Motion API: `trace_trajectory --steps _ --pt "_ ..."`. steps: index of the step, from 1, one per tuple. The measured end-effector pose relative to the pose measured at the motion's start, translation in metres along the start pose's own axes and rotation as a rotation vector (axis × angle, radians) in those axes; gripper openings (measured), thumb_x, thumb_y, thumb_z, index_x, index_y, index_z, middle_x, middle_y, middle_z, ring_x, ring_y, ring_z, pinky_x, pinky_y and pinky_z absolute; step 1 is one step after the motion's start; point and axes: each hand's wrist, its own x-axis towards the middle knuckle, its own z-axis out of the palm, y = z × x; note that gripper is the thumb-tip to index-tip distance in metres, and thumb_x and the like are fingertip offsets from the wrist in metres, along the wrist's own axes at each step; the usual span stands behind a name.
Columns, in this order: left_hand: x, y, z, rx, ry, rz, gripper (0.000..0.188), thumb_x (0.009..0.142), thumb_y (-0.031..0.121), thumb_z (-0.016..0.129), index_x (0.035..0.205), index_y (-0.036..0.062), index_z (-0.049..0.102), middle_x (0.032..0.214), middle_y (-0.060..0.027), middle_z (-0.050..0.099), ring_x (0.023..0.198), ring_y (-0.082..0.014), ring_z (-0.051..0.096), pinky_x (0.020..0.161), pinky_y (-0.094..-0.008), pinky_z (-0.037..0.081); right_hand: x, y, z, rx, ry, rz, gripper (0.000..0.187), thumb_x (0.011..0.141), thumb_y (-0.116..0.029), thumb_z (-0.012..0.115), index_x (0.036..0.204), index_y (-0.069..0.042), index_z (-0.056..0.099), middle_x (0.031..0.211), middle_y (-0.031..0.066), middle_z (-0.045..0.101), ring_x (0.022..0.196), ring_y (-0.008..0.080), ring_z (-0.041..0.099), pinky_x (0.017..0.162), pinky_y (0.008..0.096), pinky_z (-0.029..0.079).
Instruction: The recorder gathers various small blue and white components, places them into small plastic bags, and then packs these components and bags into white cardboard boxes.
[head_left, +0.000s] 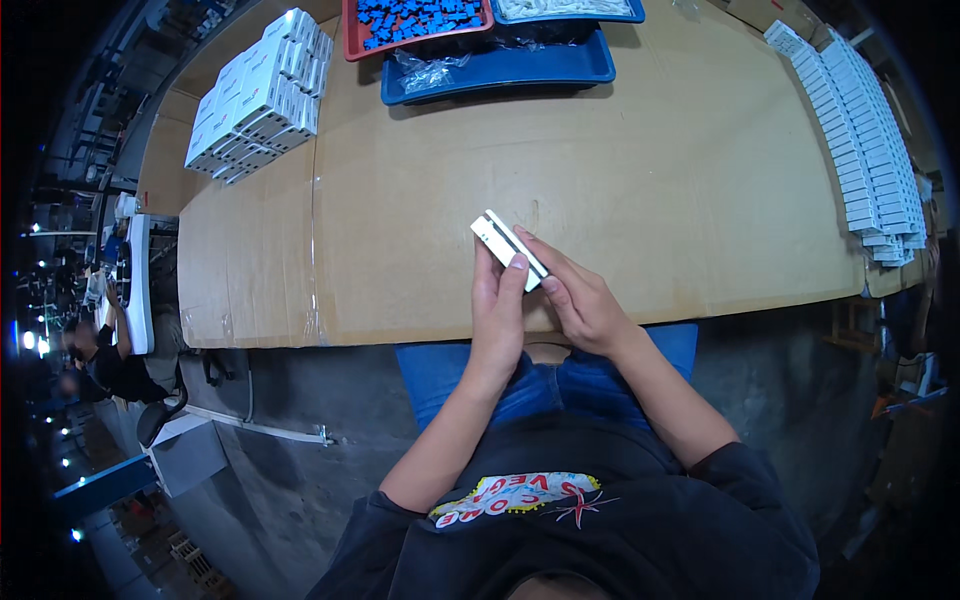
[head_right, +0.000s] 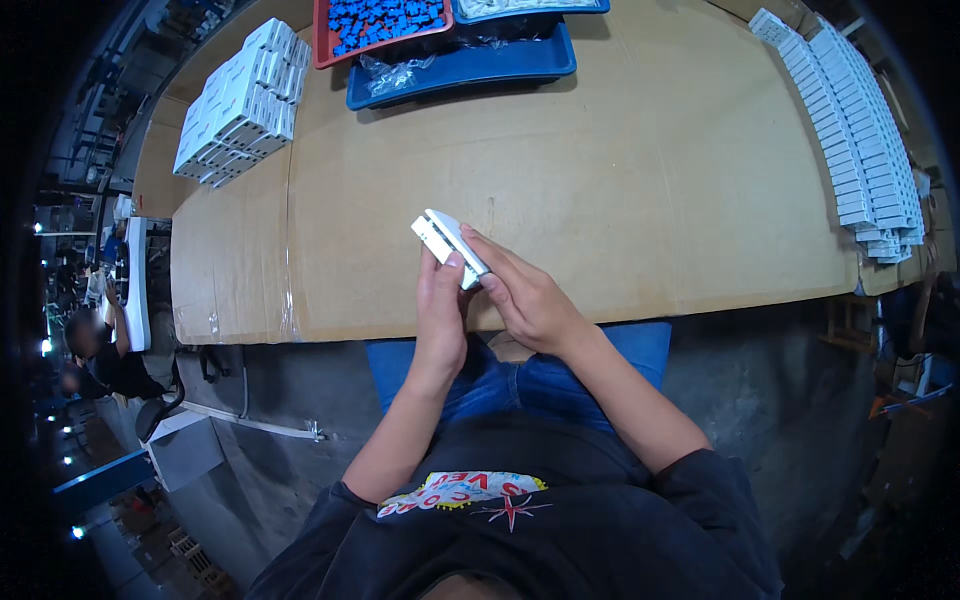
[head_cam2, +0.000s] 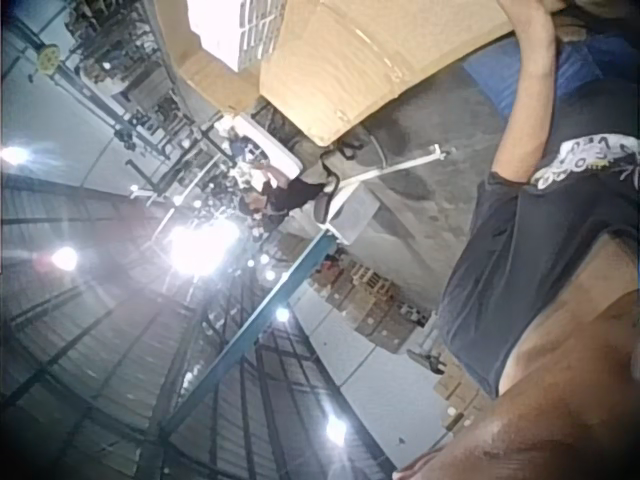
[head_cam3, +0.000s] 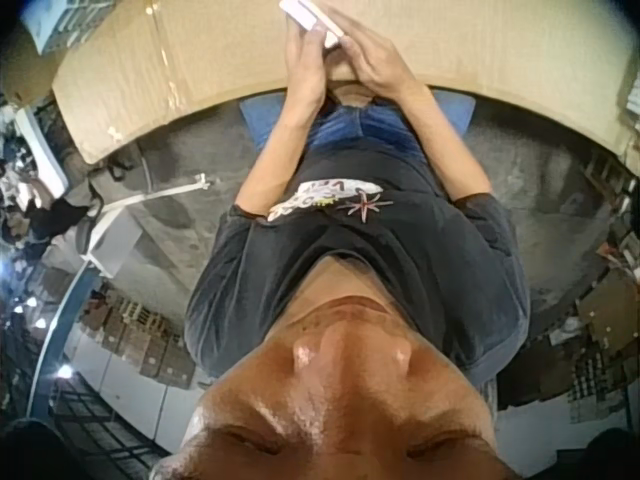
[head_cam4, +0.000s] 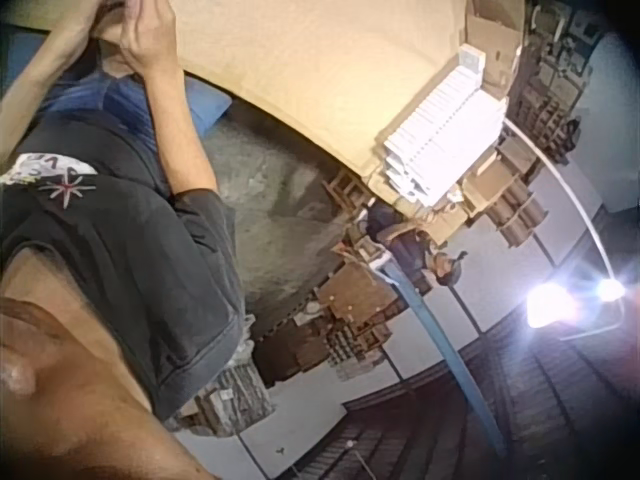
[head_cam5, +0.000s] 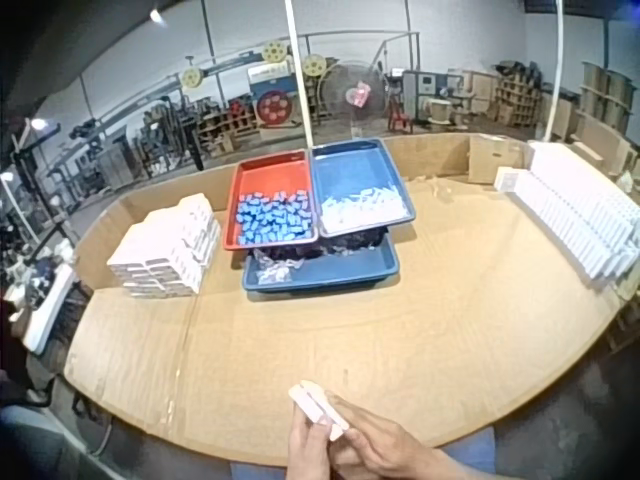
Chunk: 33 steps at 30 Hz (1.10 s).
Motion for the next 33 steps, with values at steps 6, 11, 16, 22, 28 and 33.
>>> trace_trajectory --steps 6,11,16,22,28,33 --pt "0.005 0.017 -0.009 0.283 -0.107 0.208 0.090 0.087 0.006 0.059 0.168 0.0104 0.020 0.146 -0.0150 0.051 0.130 -0.0215 0.054 0.109 -0.0351 0.047 0.002 0.005 -0.023 0.177 -0.086 0.183 0.046 0.111 -0.021 0.051 0.151 0.001 0.052 0.148 0.0192 0.060 0.136 0.0323 0.059 0.111 0.0383 0.048" --pt "0.003 0.011 -0.012 0.501 -0.252 0.333 0.112 0.070 -0.005 0.060 0.168 0.0120 0.010 0.161 -0.0198 0.033 0.151 -0.0317 0.036 0.127 -0.0472 0.029 0.012 -0.017 -0.024 0.804 -0.061 0.754 0.048 0.110 -0.030 0.060 0.147 0.000 0.056 0.136 0.0123 0.065 0.119 0.0166 0.063 0.098 0.0330 0.053" --pt "0.005 0.004 -0.015 0.343 -0.221 0.318 0.102 0.086 0.015 0.068 0.168 0.0070 0.008 0.162 -0.0233 0.034 0.156 -0.0353 0.031 0.128 -0.0439 0.023 0.010 -0.017 -0.010 0.706 0.015 0.661 0.049 0.104 -0.022 0.070 0.145 0.000 0.057 0.140 0.0131 0.063 0.125 0.0181 0.061 0.102 0.0341 0.052" --pt "0.001 0.010 -0.001 0.262 -0.055 0.064 0.075 0.112 0.056 0.037 0.167 0.0075 0.025 0.148 -0.0164 0.054 0.138 -0.0251 0.051 0.116 -0.0379 0.041 -0.002 -0.022 0.010 0.457 0.061 0.375 0.055 0.097 -0.016 0.076 0.145 0.002 0.057 0.155 0.0199 0.053 0.142 0.0288 0.054 0.116 0.0425 0.044" --pt "-0.005 0.011 0.012 0.113 0.004 0.189 0.070 0.114 0.050 0.037 0.165 0.0030 0.026 0.153 -0.0214 0.048 0.143 -0.0272 0.046 0.121 -0.0389 0.033 -0.010 -0.027 0.028 0.085 0.117 0.124 0.052 0.102 -0.016 0.068 0.147 0.008 0.054 0.154 0.0299 0.051 0.142 0.0405 0.054 0.114 0.0426 0.046" --pt "-0.009 0.009 0.011 0.114 -0.005 0.246 0.076 0.112 0.057 0.038 0.163 0.0014 0.026 0.148 -0.0181 0.051 0.139 -0.0247 0.050 0.119 -0.0367 0.035 -0.012 -0.029 0.028 -0.002 0.116 0.020 0.050 0.105 -0.013 0.063 0.146 0.011 0.053 0.149 0.0356 0.053 0.137 0.0448 0.057 0.109 0.0432 0.050"
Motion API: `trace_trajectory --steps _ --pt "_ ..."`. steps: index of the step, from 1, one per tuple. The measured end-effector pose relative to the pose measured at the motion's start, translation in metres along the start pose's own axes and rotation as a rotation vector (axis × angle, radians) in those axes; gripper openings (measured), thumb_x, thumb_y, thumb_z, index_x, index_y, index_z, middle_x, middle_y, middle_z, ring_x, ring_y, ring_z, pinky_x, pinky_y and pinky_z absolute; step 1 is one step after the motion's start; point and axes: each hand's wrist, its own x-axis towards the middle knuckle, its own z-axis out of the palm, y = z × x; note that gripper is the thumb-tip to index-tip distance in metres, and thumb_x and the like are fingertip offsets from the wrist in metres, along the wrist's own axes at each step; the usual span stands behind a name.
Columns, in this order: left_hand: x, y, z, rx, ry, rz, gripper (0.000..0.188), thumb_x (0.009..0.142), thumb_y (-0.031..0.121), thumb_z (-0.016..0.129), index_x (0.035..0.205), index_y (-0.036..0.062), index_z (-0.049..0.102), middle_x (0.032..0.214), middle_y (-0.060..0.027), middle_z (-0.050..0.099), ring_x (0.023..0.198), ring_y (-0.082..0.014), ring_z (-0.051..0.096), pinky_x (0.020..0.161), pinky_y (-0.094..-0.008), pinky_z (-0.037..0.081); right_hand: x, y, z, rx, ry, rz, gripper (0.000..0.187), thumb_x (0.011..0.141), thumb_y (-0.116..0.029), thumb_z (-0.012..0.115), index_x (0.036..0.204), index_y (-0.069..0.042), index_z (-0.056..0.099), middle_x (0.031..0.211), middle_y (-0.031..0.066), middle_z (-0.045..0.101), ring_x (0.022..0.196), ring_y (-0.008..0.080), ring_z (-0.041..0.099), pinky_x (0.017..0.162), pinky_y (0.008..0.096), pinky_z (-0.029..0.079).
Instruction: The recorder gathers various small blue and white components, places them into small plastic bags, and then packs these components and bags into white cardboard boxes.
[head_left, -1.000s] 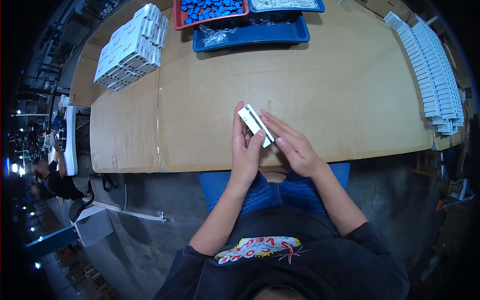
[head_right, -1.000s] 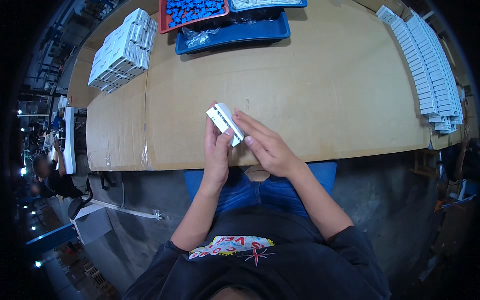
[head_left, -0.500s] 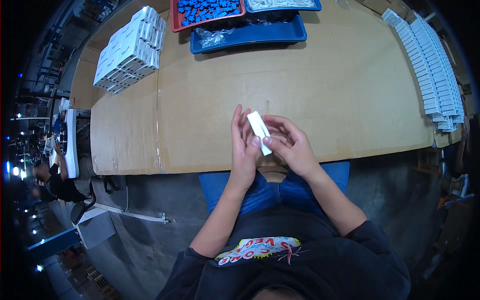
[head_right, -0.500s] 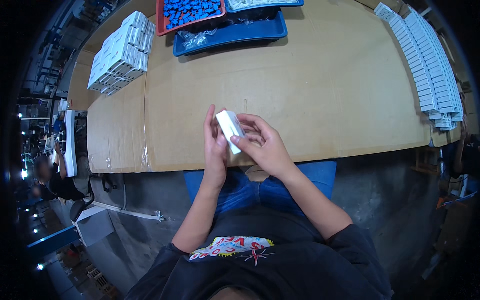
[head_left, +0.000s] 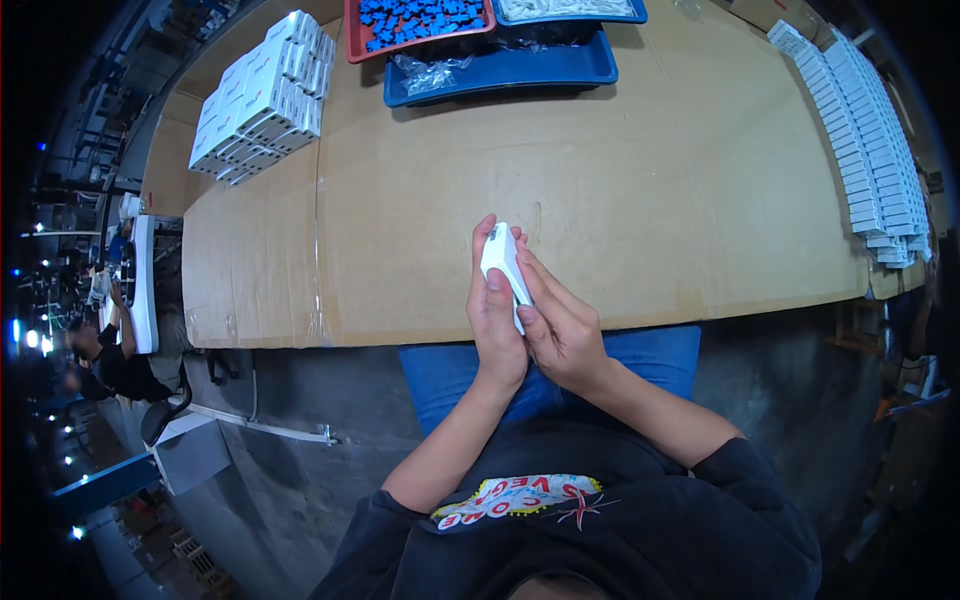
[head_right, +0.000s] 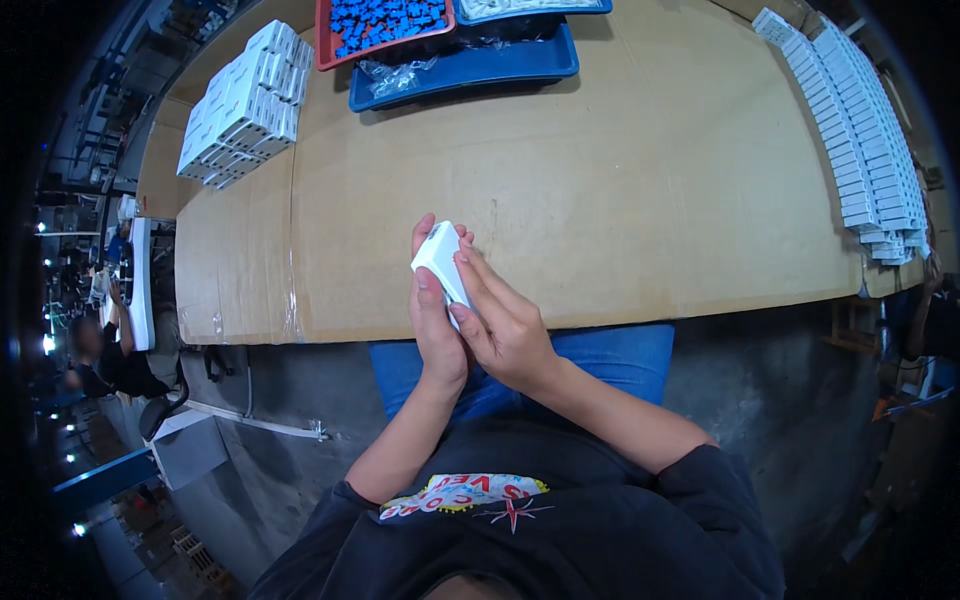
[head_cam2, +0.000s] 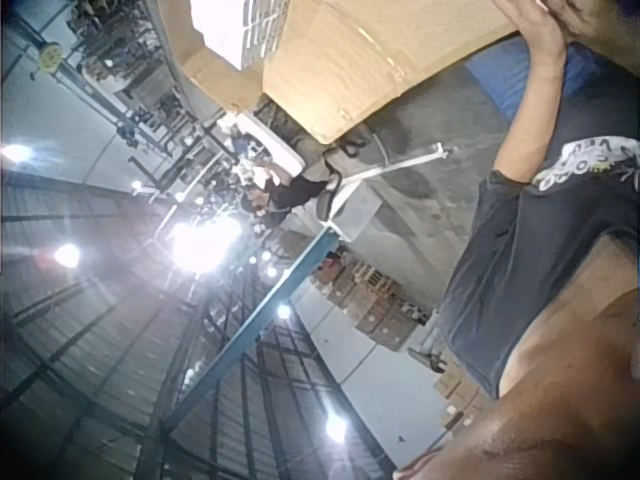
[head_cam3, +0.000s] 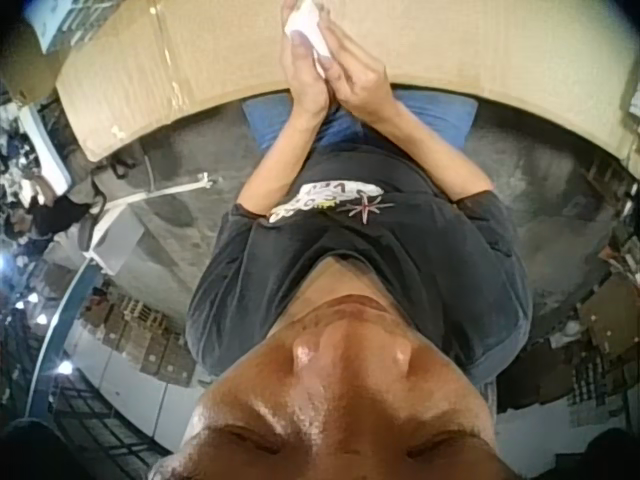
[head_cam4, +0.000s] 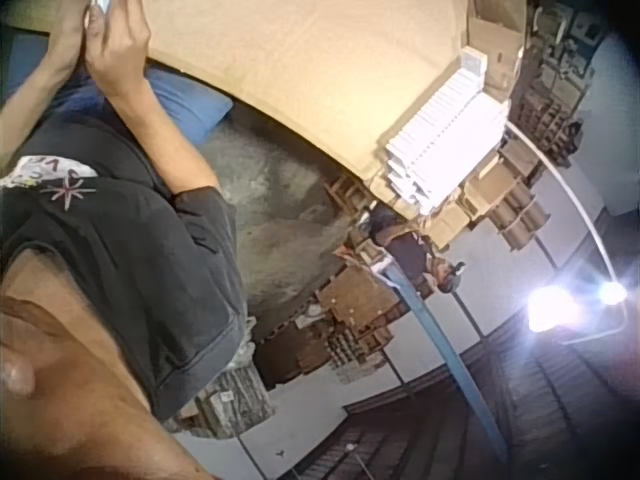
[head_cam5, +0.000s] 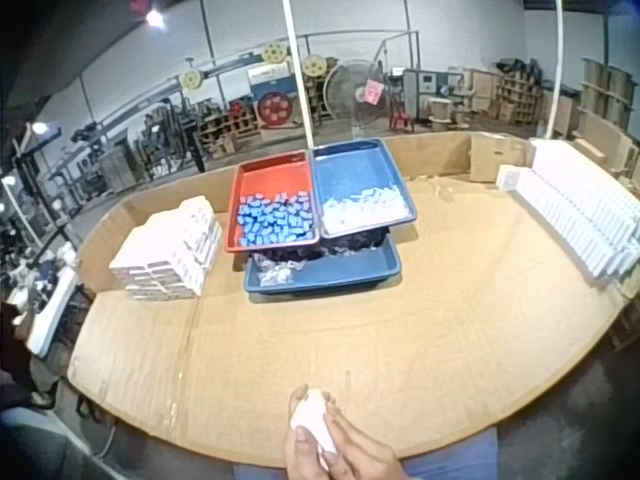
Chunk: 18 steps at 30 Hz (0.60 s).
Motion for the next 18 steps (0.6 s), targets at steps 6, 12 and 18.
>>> trace_trajectory --steps 6,12,18 --pt "-0.002 -0.002 -0.001 -0.094 -0.017 -0.015 0.083 0.109 0.063 0.040 0.164 0.0034 0.023 0.145 -0.0141 0.053 0.134 -0.0221 0.052 0.116 -0.0344 0.038 0.001 -0.001 -0.001 0.040 0.031 -0.019 0.047 0.105 -0.011 0.060 0.146 0.012 0.053 0.147 0.0361 0.054 0.135 0.0468 0.059 0.108 0.0430 0.051" --pt "0.003 0.010 -0.001 -0.102 -0.031 0.033 0.086 0.106 0.063 0.046 0.164 0.0024 0.024 0.151 -0.0185 0.048 0.144 -0.0270 0.044 0.121 -0.0404 0.033 0.008 -0.006 0.001 0.174 0.052 0.036 0.047 0.109 -0.019 0.056 0.148 0.008 0.053 0.143 0.0287 0.061 0.141 0.0405 0.054 0.115 0.0418 0.044" --pt "0.001 0.012 -0.007 -0.054 -0.134 0.096 0.089 0.099 0.064 0.051 0.158 0.0001 0.035 0.154 -0.0220 0.044 0.142 -0.0311 0.045 0.120 -0.0429 0.033 0.001 0.028 0.005 1.054 0.058 0.803 0.046 0.113 -0.042 0.050 0.135 -0.003 0.061 0.128 0.0078 0.067 0.120 0.0183 0.063 0.105 0.0368 0.050"
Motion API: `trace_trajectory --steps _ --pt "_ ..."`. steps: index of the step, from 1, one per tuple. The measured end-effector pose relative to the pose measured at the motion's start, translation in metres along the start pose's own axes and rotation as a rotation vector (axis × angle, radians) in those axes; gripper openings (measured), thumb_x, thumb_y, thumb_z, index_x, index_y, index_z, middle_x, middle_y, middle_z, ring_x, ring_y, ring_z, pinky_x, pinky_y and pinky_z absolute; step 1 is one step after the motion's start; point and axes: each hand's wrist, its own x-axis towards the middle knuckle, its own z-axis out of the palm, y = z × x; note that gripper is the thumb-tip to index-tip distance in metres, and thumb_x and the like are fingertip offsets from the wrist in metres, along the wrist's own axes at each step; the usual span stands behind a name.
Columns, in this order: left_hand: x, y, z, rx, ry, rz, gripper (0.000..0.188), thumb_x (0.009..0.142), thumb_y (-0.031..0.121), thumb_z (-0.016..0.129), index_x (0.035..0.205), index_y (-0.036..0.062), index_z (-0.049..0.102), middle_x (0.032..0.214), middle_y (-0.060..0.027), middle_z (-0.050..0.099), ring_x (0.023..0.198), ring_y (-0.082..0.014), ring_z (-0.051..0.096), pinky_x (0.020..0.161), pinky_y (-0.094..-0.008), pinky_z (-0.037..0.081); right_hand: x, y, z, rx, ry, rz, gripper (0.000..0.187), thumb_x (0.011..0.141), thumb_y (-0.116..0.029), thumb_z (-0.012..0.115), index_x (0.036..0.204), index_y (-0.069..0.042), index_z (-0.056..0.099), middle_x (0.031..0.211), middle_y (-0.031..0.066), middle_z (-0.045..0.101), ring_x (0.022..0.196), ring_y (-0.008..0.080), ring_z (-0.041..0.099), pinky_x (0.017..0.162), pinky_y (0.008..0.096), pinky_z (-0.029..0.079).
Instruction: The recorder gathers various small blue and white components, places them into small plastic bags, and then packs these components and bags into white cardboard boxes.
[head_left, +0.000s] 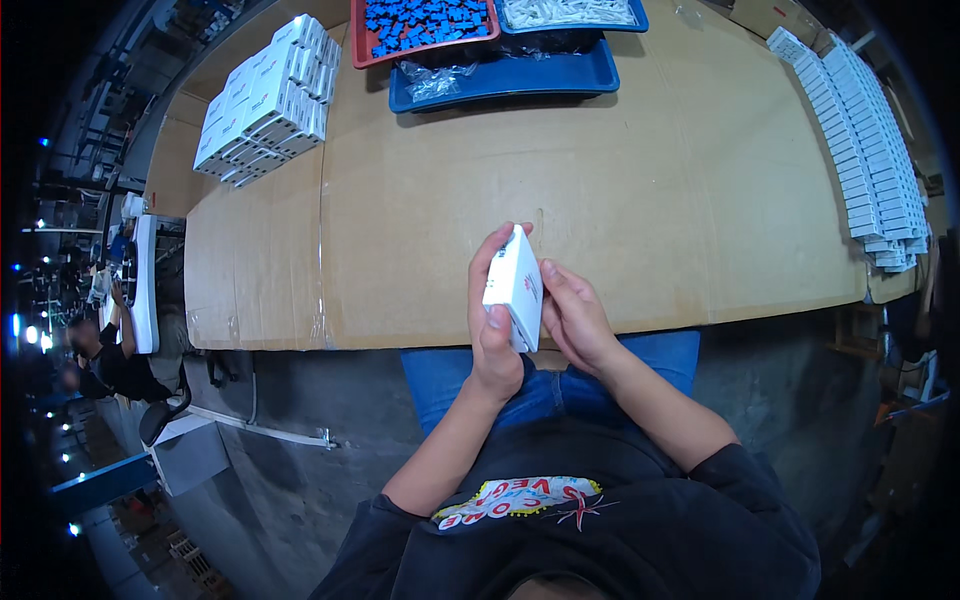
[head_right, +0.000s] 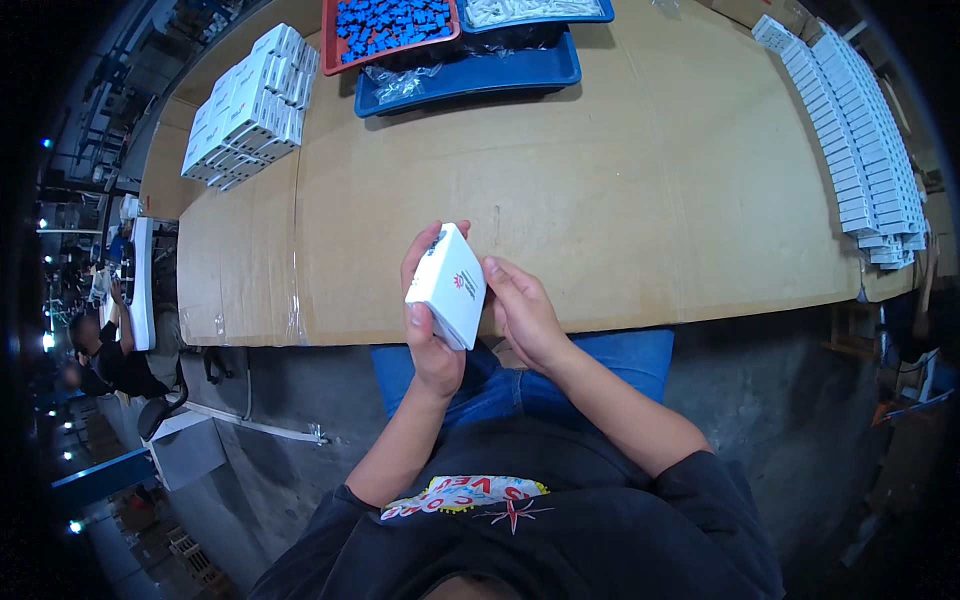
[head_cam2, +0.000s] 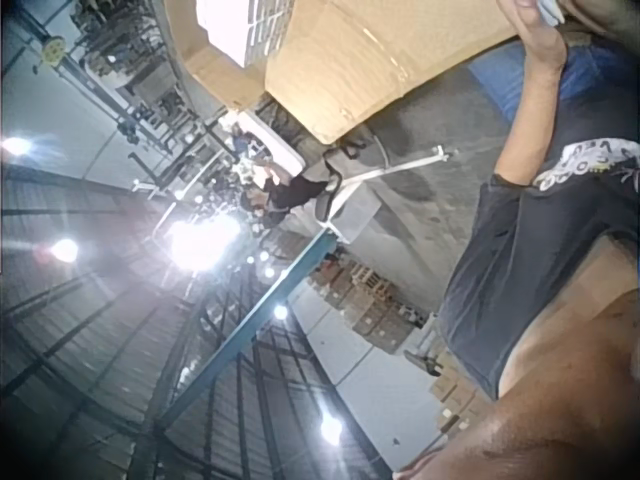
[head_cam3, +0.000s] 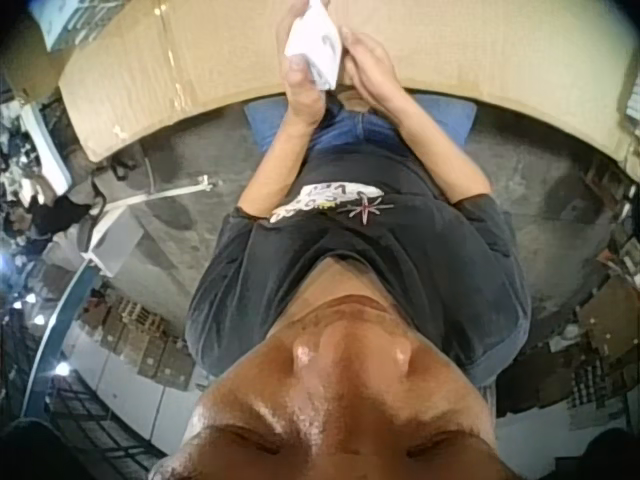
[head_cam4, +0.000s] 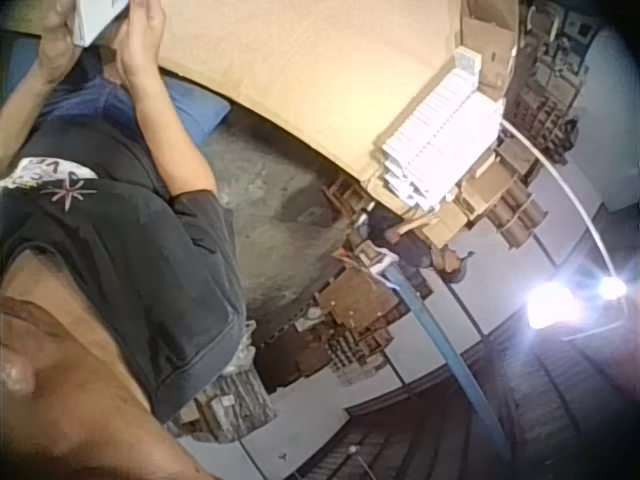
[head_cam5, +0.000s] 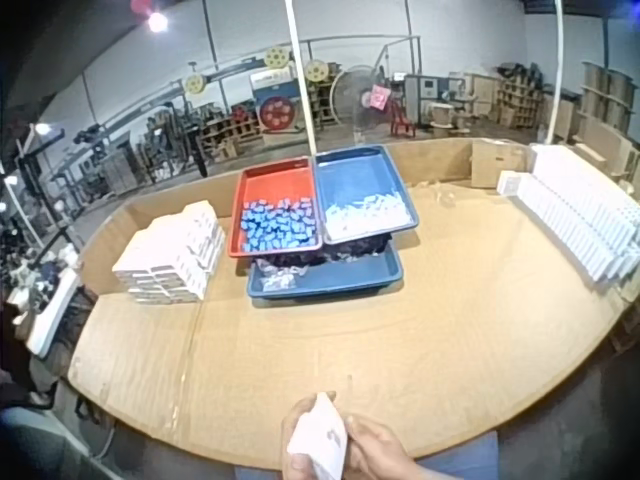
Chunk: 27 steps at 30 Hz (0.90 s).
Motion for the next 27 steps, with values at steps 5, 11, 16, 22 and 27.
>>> trace_trajectory --steps 5,11,16,22,27 --pt "-0.003 -0.011 -0.008 0.172 -0.085 0.088 0.101 0.094 0.082 0.049 0.155 0.0014 0.038 0.150 -0.0223 0.048 0.138 -0.0285 0.050 0.116 -0.0453 0.040 -0.004 0.002 -0.006 0.280 -0.070 0.214 0.050 0.112 -0.045 0.049 0.136 -0.002 0.058 0.126 0.0089 0.067 0.117 0.0187 0.065 0.103 0.0374 0.054" --pt "-0.002 -0.009 -0.007 0.254 -0.134 0.080 0.105 0.093 0.085 0.047 0.154 0.0000 0.038 0.150 -0.0225 0.048 0.137 -0.0284 0.051 0.117 -0.0447 0.038 -0.001 0.007 -0.013 0.326 -0.115 0.216 0.047 0.113 -0.043 0.045 0.132 -0.002 0.059 0.123 0.0094 0.068 0.114 0.0195 0.068 0.102 0.0375 0.057" --pt "-0.003 -0.010 -0.009 0.243 -0.148 0.090 0.102 0.096 0.082 0.046 0.155 0.0000 0.038 0.151 -0.0229 0.048 0.138 -0.0290 0.050 0.119 -0.0449 0.037 -0.004 0.002 -0.004 0.353 -0.120 0.221 0.045 0.114 -0.041 0.045 0.131 -0.002 0.060 0.122 0.0090 0.068 0.112 0.0189 0.068 0.100 0.0366 0.058" --pt "-0.004 -0.011 -0.004 0.202 -0.125 0.081 0.098 0.098 0.076 0.048 0.158 0.0009 0.031 0.154 -0.0242 0.045 0.141 -0.0312 0.047 0.120 -0.0466 0.035 -0.002 0.002 -0.007 0.318 -0.057 0.218 0.044 0.114 -0.042 0.045 0.130 -0.003 0.060 0.118 0.0078 0.069 0.109 0.0170 0.068 0.095 0.0341 0.059" --pt "-0.007 -0.016 -0.007 0.271 -0.069 0.099 0.099 0.097 0.068 0.052 0.161 -0.0022 0.024 0.156 -0.0260 0.043 0.139 -0.0336 0.048 0.119 -0.0468 0.035 -0.001 -0.002 -0.002 0.076 0.036 0.132 0.049 0.113 -0.046 0.048 0.138 -0.004 0.055 0.127 0.0109 0.066 0.115 0.0194 0.066 0.096 0.0349 0.056"
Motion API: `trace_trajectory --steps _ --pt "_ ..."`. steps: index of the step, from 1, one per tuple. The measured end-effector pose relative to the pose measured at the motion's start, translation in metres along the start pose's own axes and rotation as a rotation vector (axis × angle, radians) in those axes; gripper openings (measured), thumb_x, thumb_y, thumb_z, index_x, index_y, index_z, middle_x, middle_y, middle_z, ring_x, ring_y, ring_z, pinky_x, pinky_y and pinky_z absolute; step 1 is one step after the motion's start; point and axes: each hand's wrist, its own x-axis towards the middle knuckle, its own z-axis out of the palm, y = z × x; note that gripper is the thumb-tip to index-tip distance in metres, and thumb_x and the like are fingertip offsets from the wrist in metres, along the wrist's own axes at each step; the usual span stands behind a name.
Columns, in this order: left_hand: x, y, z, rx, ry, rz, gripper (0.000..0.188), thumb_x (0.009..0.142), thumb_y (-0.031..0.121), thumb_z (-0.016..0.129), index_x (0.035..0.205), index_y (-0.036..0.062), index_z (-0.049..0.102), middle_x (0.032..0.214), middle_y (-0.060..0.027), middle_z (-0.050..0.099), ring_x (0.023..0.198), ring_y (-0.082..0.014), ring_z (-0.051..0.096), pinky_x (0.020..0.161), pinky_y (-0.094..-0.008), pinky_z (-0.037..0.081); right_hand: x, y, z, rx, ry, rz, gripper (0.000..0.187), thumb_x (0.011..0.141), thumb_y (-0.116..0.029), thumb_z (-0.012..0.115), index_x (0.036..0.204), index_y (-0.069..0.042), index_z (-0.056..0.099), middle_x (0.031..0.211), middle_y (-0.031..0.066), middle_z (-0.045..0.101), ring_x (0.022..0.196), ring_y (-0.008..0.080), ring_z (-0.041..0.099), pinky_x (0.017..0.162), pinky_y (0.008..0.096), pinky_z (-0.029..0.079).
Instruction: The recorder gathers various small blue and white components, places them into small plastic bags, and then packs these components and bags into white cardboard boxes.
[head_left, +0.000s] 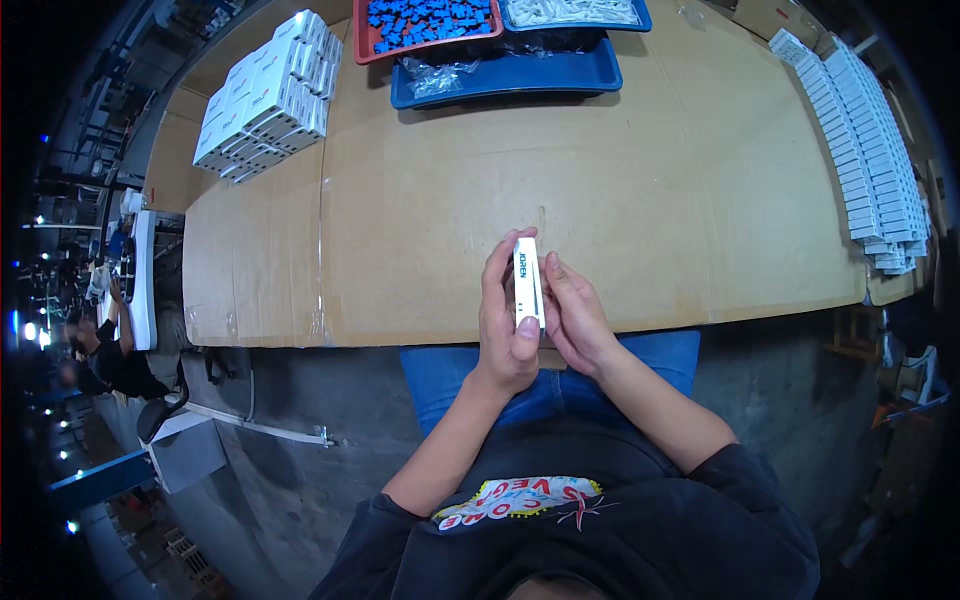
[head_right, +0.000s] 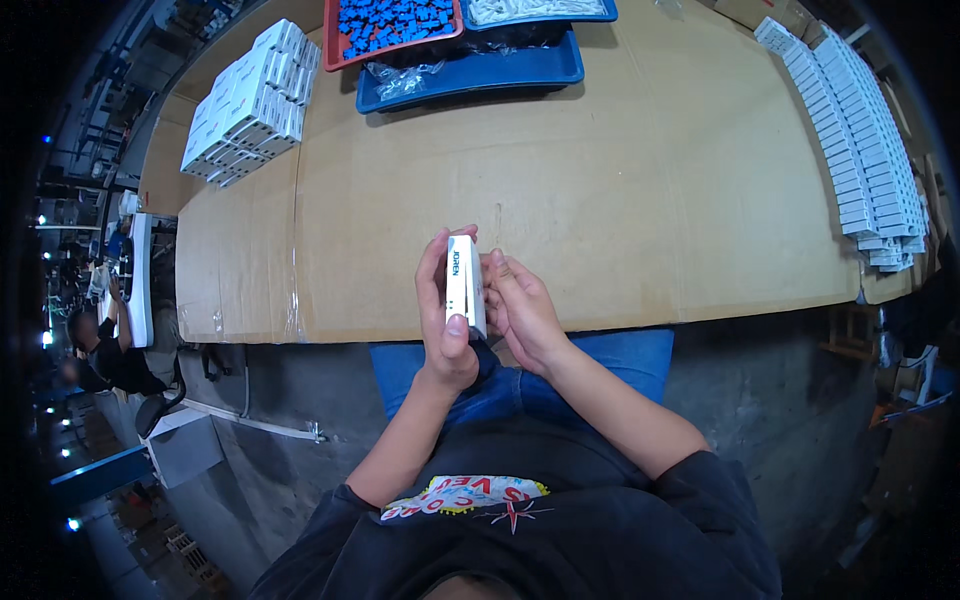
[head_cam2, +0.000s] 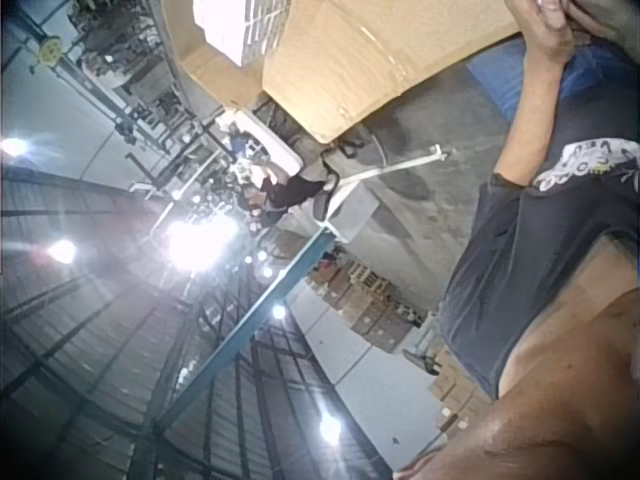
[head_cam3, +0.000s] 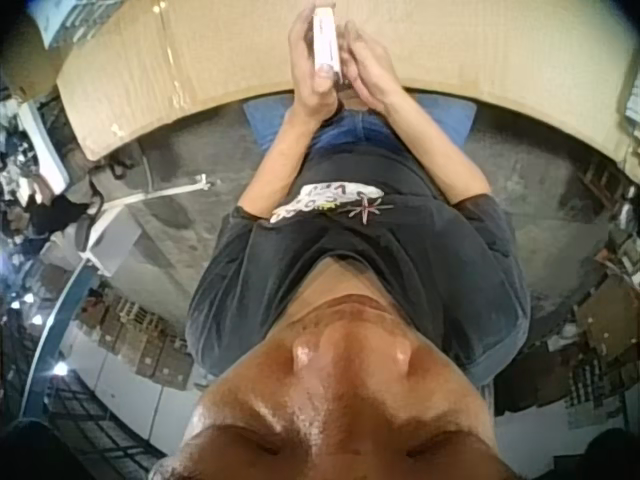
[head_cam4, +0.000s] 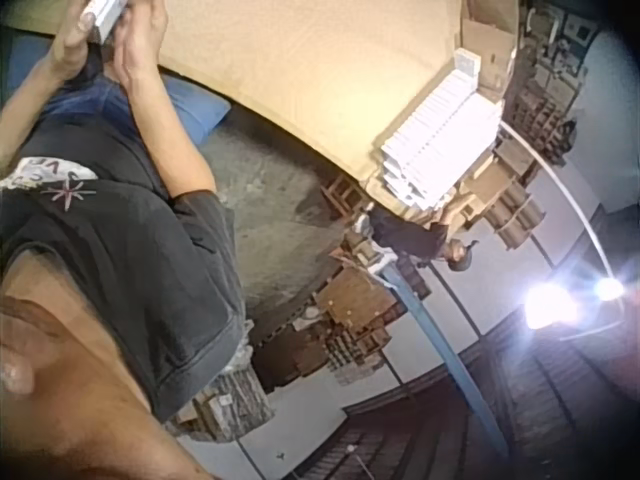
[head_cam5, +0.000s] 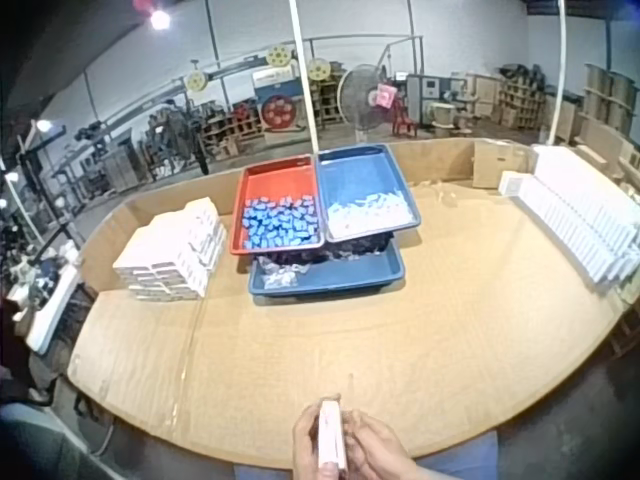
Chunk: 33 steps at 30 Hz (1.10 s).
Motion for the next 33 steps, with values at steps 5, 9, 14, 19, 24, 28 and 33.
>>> trace_trajectory --steps 5,9,14,19,24,28,33 --pt "0.005 -0.011 -0.005 0.118 0.010 0.077 0.101 0.096 0.065 0.052 0.162 -0.0066 0.022 0.154 -0.0289 0.044 0.136 -0.0366 0.051 0.118 -0.0464 0.037 -0.023 -0.016 0.030 -0.160 0.034 -0.096 0.048 0.112 -0.035 0.054 0.145 -0.002 0.050 0.131 0.0121 0.064 0.118 0.0180 0.064 0.098 0.0334 0.054" --pt "0.005 -0.011 -0.005 0.264 0.034 0.113 0.094 0.099 0.063 0.052 0.156 -0.0089 0.033 0.148 -0.0299 0.048 0.132 -0.0393 0.054 0.112 -0.0469 0.043 -0.027 -0.018 0.041 -0.189 0.013 -0.168 0.053 0.107 -0.018 0.063 0.152 0.002 0.043 0.148 0.0175 0.055 0.136 0.0214 0.055 0.113 0.0359 0.047" --pt "0.003 -0.018 -0.006 0.347 0.078 0.179 0.087 0.100 0.060 0.054 0.148 -0.0109 0.044 0.142 -0.0295 0.051 0.128 -0.0409 0.056 0.107 -0.0472 0.047 -0.028 -0.011 0.040 -0.237 0.017 -0.241 0.054 0.107 -0.012 0.062 0.154 0.004 0.041 0.150 0.0192 0.055 0.140 0.0221 0.054 0.117 0.0361 0.044" --pt "0.000 -0.020 -0.009 0.285 0.112 0.193 0.079 0.099 0.055 0.045 0.140 -0.0126 0.049 0.136 -0.0292 0.055 0.123 -0.0399 0.059 0.104 -0.0463 0.048 -0.033 -0.006 0.042 -0.352 -0.032 -0.300 0.056 0.110 -0.015 0.058 0.158 0.006 0.039 0.153 0.0179 0.054 0.140 0.0188 0.052 0.116 0.0337 0.043" --pt "-0.001 -0.020 -0.006 0.248 0.139 0.205 0.079 0.097 0.054 0.042 0.137 -0.0139 0.050 0.133 -0.0293 0.055 0.120 -0.0390 0.060 0.103 -0.0461 0.049 -0.037 -0.002 0.040 -0.438 -0.042 -0.335 0.056 0.113 -0.020 0.053 0.160 0.006 0.036 0.158 0.0166 0.050 0.140 0.0166 0.049 0.115 0.0315 0.041" --pt "-0.003 -0.018 -0.004 0.176 0.177 0.208 0.081 0.096 0.055 0.042 0.137 -0.0145 0.050 0.132 -0.0289 0.055 0.119 -0.0379 0.060 0.104 -0.0458 0.049 -0.038 0.001 0.037 -0.451 -0.053 -0.362 0.054 0.114 -0.022 0.051 0.158 0.007 0.039 0.158 0.0174 0.050 0.141 0.0185 0.049 0.116 0.0320 0.041" --pt "-0.005 -0.023 -0.005 0.150 0.168 0.157 0.089 0.097 0.062 0.040 0.142 -0.0142 0.045 0.137 -0.0279 0.051 0.123 -0.0372 0.058 0.106 -0.0460 0.047 -0.036 0.000 0.039 -0.474 -0.056 -0.365 0.054 0.114 -0.023 0.050 0.158 0.007 0.040 0.159 0.0173 0.049 0.141 0.0199 0.049 0.117 0.0332 0.040"
